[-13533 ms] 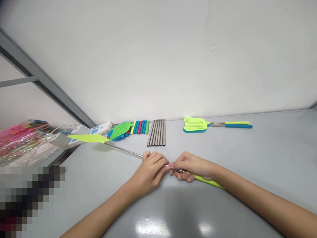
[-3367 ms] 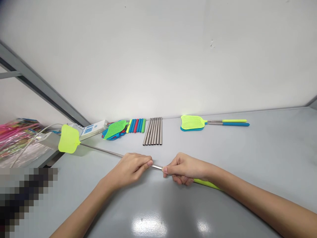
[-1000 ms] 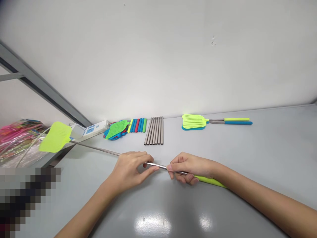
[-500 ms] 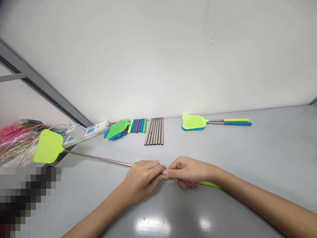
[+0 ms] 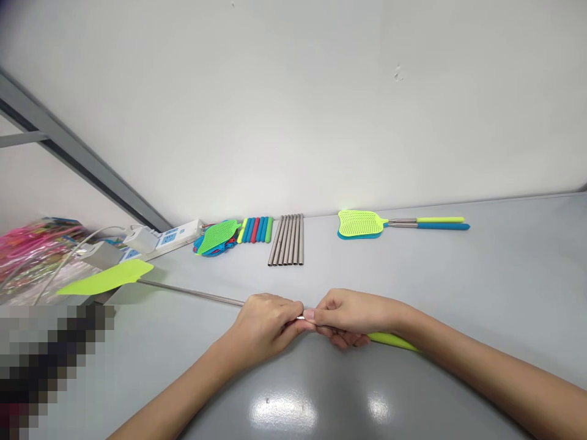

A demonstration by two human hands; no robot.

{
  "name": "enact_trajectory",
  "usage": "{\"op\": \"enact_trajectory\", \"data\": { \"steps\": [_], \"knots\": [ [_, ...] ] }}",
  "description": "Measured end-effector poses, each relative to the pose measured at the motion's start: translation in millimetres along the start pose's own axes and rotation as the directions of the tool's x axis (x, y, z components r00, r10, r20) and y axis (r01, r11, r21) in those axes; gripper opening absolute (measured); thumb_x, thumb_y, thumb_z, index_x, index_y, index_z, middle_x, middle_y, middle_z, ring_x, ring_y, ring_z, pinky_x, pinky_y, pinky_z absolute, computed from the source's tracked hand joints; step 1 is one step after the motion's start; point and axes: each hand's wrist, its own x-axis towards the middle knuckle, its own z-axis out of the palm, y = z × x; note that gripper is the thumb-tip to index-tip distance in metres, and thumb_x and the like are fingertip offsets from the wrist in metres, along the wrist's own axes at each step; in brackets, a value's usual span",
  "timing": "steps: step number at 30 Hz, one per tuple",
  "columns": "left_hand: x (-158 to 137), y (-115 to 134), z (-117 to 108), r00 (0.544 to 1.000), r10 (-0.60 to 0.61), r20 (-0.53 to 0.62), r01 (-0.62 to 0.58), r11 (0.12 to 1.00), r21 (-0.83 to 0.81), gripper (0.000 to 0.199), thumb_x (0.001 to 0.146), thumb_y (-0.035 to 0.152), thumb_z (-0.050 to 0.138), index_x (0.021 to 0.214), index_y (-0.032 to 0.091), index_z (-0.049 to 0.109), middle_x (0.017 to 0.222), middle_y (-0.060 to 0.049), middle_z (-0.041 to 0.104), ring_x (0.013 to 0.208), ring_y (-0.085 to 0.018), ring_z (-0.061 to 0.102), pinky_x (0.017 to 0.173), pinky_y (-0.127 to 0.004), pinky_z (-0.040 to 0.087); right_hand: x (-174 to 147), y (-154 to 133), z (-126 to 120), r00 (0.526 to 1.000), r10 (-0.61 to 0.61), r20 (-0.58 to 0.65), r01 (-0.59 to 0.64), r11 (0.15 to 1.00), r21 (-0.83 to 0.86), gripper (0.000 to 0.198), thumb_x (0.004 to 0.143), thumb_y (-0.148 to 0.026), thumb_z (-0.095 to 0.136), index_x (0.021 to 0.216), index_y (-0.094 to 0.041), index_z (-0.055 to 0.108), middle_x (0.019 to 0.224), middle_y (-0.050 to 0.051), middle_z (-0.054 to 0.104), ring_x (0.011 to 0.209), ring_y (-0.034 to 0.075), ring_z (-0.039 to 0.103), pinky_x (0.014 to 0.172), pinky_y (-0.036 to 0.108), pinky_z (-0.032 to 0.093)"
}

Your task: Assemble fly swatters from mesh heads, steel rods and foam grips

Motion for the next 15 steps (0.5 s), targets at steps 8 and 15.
{"op": "enact_trajectory", "data": {
  "steps": [8, 15],
  "knots": [
    [-1.5, -7.0, -0.6, 0.997, -0.069, -0.048, 0.07, 0.997, 0.028, 0.05, 0.081, 0.055, 0.033, 0.054, 0.017, 0.049, 0.047, 0.001, 0.053, 0.043, -0.01, 0.047, 0.045, -0.024, 0.018, 0.0, -0.9, -0.1, 1.0, 0.004, -0.016, -0.004, 1.0, 0.012, 0.043, 0.078, -0.054, 0.043, 0.057, -0.016, 0.041, 0.042, -0.005, 0.043, 0.031, 0.003, 0.031, 0.029, 0.014, 0.023],
    [-3.8, -10.1, -4.4, 0.993, -0.114, -0.024, 0.114, 0.993, 0.028, 0.048, 0.082, 0.053, 0.035, 0.052, 0.017, 0.047, 0.047, 0.002, 0.053, 0.043, -0.01, 0.046, 0.044, -0.024, 0.015, -0.2, -0.5, -1.2, 0.999, 0.027, -0.018, -0.026, 0.999, 0.025, 0.043, 0.076, -0.054, 0.045, 0.058, -0.016, 0.042, 0.04, -0.005, 0.043, 0.032, 0.003, 0.03, 0.028, 0.014, 0.023]
  ]
}}
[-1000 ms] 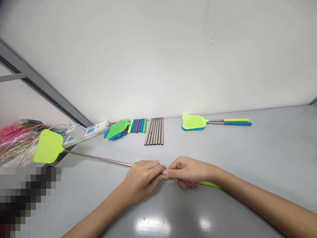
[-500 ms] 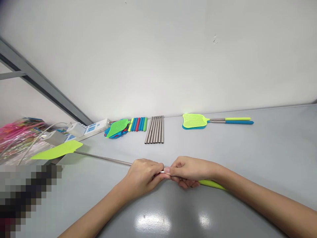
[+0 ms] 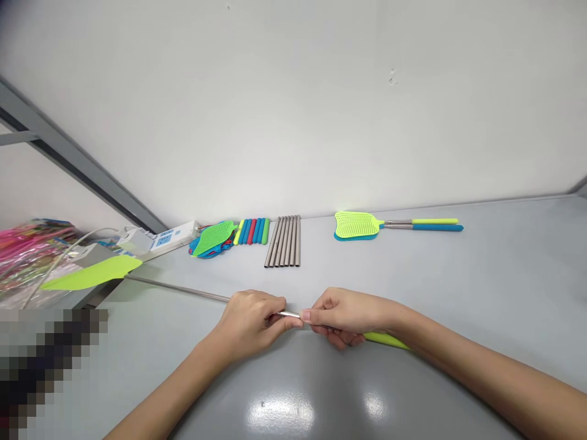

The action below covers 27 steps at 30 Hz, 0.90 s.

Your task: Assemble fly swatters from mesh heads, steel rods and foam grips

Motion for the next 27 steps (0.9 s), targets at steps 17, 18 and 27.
{"op": "enact_trajectory", "data": {
  "steps": [17, 18, 27],
  "knots": [
    [-2, -12, -12, 0.999, -0.04, 0.021, 0.04, 0.999, 0.022, 0.051, 0.081, 0.056, 0.033, 0.05, 0.017, 0.046, 0.043, 0.002, 0.048, 0.042, -0.009, 0.04, 0.045, -0.024, 0.013, -1, -3, -1, 1.0, -0.004, -0.007, 0.004, 1.0, -0.004, 0.043, 0.076, -0.055, 0.046, 0.057, -0.016, 0.041, 0.039, -0.005, 0.043, 0.03, 0.003, 0.031, 0.027, 0.014, 0.024],
    [-2, -13, -12, 0.999, -0.041, 0.021, 0.041, 0.999, 0.021, 0.051, 0.08, 0.056, 0.033, 0.05, 0.017, 0.046, 0.043, 0.002, 0.048, 0.042, -0.009, 0.04, 0.045, -0.024, 0.012, -1, -4, -1, 1.0, 0.0, -0.007, 0.0, 1.0, -0.011, 0.043, 0.076, -0.055, 0.046, 0.058, -0.016, 0.041, 0.04, -0.005, 0.044, 0.03, 0.003, 0.031, 0.027, 0.014, 0.024],
    [-2, -15, -15, 0.999, -0.03, 0.02, 0.03, 1.0, 0.009, 0.05, 0.08, 0.056, 0.034, 0.051, 0.017, 0.049, 0.045, 0.002, 0.051, 0.043, -0.01, 0.043, 0.045, -0.024, 0.014, -2, -4, -2, 1.0, -0.006, 0.012, 0.006, 1.0, 0.001, 0.044, 0.076, -0.056, 0.045, 0.058, -0.017, 0.04, 0.041, -0.006, 0.044, 0.03, 0.003, 0.03, 0.027, 0.014, 0.022]
  ]
}}
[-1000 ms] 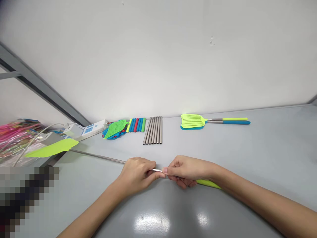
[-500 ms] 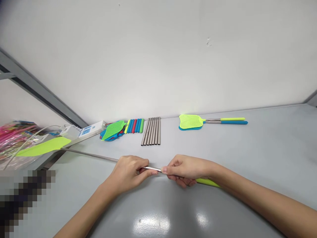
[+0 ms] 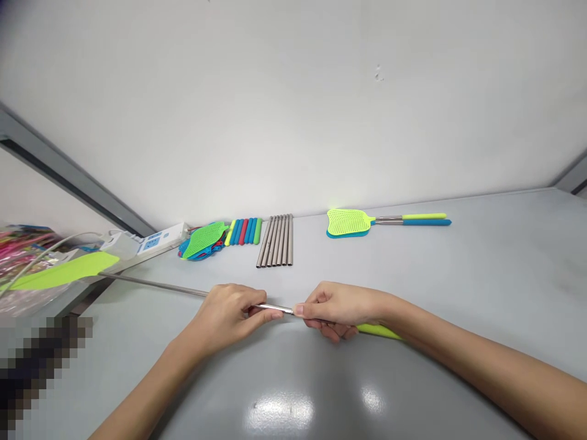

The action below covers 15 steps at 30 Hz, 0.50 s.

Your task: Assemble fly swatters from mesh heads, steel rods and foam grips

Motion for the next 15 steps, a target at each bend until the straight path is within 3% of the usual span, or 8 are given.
{"op": "enact_trajectory", "data": {
  "steps": [15],
  "knots": [
    [0.3, -4.3, -4.1, 1.0, 0.003, 0.021, -0.003, 1.0, -0.001, 0.048, 0.081, 0.055, 0.034, 0.054, 0.017, 0.048, 0.048, 0.003, 0.052, 0.045, -0.009, 0.041, 0.046, -0.023, 0.014, -2.9, -1.1, -4.4, 1.0, -0.03, 0.004, 0.03, 1.0, 0.008, 0.041, 0.078, -0.051, 0.047, 0.056, -0.016, 0.041, 0.038, -0.006, 0.042, 0.029, 0.003, 0.03, 0.027, 0.014, 0.022]
  ]
}}
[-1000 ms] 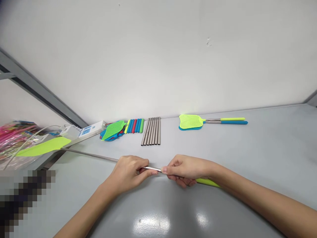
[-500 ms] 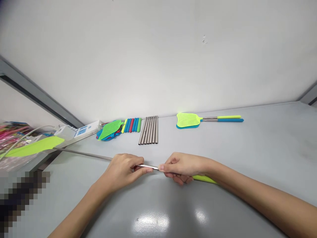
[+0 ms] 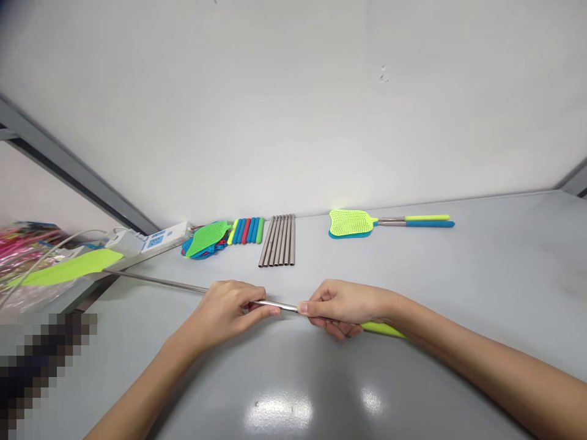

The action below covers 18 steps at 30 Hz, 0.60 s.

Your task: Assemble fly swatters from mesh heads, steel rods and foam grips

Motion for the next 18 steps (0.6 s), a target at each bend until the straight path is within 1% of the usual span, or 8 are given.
{"op": "enact_trajectory", "data": {
  "steps": [7, 13, 18],
  "knots": [
    [-0.2, -3.0, -2.9, 1.0, -0.02, 0.007, 0.02, 0.999, -0.039, 0.048, 0.08, 0.055, 0.036, 0.053, 0.017, 0.049, 0.046, 0.002, 0.05, 0.044, -0.009, 0.039, 0.046, -0.023, 0.014, -0.1, 1.1, -2.2, 1.0, 0.002, 0.004, -0.002, 1.0, -0.025, 0.041, 0.078, -0.05, 0.046, 0.056, -0.016, 0.042, 0.039, -0.006, 0.044, 0.028, 0.003, 0.03, 0.027, 0.014, 0.023],
    [0.3, -4.7, -2.7, 0.998, -0.036, 0.052, 0.038, 0.998, -0.04, 0.049, 0.081, 0.056, 0.033, 0.055, 0.017, 0.047, 0.05, 0.002, 0.053, 0.047, -0.009, 0.04, 0.047, -0.023, 0.015, 1.5, 4.5, -4.2, 1.0, 0.026, 0.009, -0.026, 1.0, 0.009, 0.04, 0.078, -0.05, 0.046, 0.057, -0.016, 0.041, 0.038, -0.006, 0.044, 0.029, 0.003, 0.028, 0.026, 0.015, 0.021],
    [-0.9, -4.5, -4.7, 0.997, -0.024, 0.076, 0.03, 0.997, -0.07, 0.047, 0.082, 0.055, 0.031, 0.058, 0.017, 0.045, 0.053, 0.002, 0.052, 0.049, -0.009, 0.041, 0.048, -0.023, 0.017, 3.2, 8.1, -6.0, 0.999, 0.033, 0.036, -0.034, 0.999, 0.037, 0.04, 0.079, -0.049, 0.045, 0.058, -0.016, 0.043, 0.04, -0.005, 0.046, 0.03, 0.003, 0.029, 0.027, 0.015, 0.022]
  ]
}}
